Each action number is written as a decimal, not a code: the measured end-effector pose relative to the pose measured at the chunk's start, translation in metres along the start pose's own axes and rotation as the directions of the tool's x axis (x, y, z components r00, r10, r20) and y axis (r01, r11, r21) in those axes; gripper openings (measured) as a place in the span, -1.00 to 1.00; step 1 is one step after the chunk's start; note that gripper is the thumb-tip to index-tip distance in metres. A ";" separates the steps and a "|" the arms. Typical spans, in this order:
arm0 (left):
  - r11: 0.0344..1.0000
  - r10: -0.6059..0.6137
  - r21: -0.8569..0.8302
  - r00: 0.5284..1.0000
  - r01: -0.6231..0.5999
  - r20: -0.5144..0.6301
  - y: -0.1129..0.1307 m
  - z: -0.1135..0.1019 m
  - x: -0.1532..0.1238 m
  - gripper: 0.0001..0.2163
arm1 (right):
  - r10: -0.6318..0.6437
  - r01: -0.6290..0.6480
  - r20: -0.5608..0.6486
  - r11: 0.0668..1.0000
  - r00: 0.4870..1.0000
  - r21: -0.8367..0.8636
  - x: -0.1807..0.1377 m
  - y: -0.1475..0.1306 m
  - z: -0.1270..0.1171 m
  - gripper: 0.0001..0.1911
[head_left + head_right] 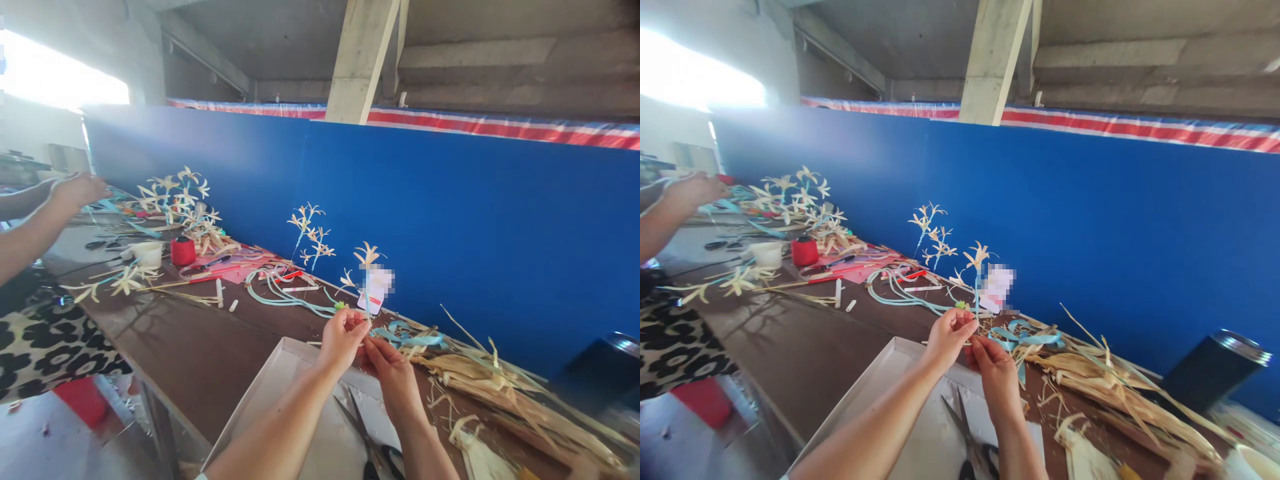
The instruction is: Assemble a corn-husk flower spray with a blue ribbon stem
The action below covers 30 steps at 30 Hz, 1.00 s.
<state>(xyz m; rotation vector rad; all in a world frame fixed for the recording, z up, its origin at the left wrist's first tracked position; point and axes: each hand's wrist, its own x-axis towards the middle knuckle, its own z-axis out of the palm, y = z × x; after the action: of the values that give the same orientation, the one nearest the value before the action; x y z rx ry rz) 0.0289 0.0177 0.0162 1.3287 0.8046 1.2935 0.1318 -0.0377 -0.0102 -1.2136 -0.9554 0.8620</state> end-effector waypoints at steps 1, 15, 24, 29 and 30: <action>1.000 0.010 -0.002 1.000 -0.010 -0.012 -0.001 0.000 0.001 -0.79 | -0.004 0.004 0.004 1.000 1.000 -0.001 0.000 0.001 0.000 -0.62; 0.999 -0.004 -0.039 1.000 0.003 -0.031 0.003 -0.006 0.002 -0.67 | -0.073 0.075 0.025 0.989 0.997 -0.124 -0.003 0.002 0.014 -0.61; 1.000 0.005 0.007 0.999 -0.004 -0.050 0.005 -0.006 0.001 -0.74 | -0.043 0.047 0.027 0.988 0.999 -0.144 -0.003 0.006 0.012 -0.64; 0.998 -0.024 -0.059 1.000 0.023 -0.008 0.003 -0.004 0.003 -0.68 | -0.015 0.015 0.008 0.997 1.000 -0.081 -0.003 0.004 0.012 -0.62; 0.996 -0.046 -0.080 0.999 0.045 -0.013 0.003 -0.003 0.003 -0.65 | -0.008 0.008 0.006 0.998 1.000 -0.058 -0.003 0.004 0.011 -0.61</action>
<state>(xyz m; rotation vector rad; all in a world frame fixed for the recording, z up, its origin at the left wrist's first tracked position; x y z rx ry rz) 0.0259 0.0209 0.0193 1.2322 0.7814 1.2874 0.1203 -0.0354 -0.0133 -1.2566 -0.9948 0.8371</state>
